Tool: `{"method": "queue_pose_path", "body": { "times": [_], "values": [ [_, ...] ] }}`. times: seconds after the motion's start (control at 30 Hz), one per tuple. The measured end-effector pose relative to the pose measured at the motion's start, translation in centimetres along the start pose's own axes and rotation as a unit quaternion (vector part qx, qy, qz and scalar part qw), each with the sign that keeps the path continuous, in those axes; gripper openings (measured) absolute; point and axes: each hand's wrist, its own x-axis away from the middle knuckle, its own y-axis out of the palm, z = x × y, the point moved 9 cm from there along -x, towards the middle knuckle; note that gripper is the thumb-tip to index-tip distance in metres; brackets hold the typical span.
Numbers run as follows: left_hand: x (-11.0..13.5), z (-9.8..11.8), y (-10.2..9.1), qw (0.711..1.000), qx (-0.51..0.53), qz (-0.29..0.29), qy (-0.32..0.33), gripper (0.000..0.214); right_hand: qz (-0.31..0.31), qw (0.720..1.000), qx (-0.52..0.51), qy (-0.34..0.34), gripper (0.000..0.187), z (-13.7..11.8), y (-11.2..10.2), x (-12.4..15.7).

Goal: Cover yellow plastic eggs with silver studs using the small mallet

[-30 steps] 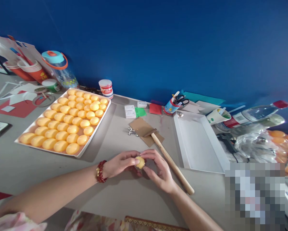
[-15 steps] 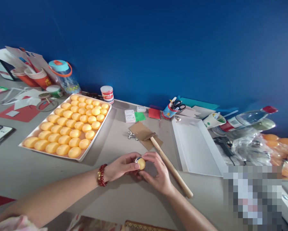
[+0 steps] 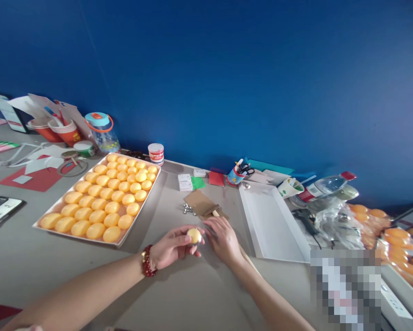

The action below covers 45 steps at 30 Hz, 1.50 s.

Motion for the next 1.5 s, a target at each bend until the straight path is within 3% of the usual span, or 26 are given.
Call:
{"method": "queue_pose_path", "body": {
  "times": [0.13,0.3,0.57,0.73,0.97,1.2,1.37,1.5],
  "values": [
    [-0.4,1.6,-1.8,0.994,0.080,0.061,0.047,0.039,-0.017,0.997,0.074,0.022,0.013,0.9,1.4,-3.0],
    [-0.5,2.6,-2.3,0.991,0.093,0.062,0.076,0.028,-0.012,0.996,0.083,0.031,0.008,1.0,2.6,-5.1],
    [-0.5,2.2,-3.6,0.987,0.091,0.112,0.064,0.020,0.024,0.998,0.038,0.032,0.013,0.8,1.5,-4.3],
    [-0.6,2.3,-3.8,0.985,0.090,0.134,0.061,0.038,0.069,0.990,-0.097,0.077,0.007,0.9,-0.2,-2.8],
    [-0.6,2.2,-3.6,0.988,0.076,0.116,0.061,0.033,0.086,0.925,-0.324,0.176,0.013,1.5,0.9,-1.6],
    [-0.5,2.2,-3.4,0.990,0.060,0.118,0.052,0.030,0.071,0.859,-0.412,0.294,0.028,3.7,2.8,-0.2],
    [-0.5,2.5,-2.9,0.992,0.019,0.109,0.063,0.031,0.024,0.795,-0.511,0.326,0.031,3.0,4.1,0.5],
    [-0.5,2.7,-2.8,0.991,-0.013,0.111,0.078,0.029,-0.001,0.766,-0.545,0.340,0.029,2.1,4.1,0.7]
  ]
}}
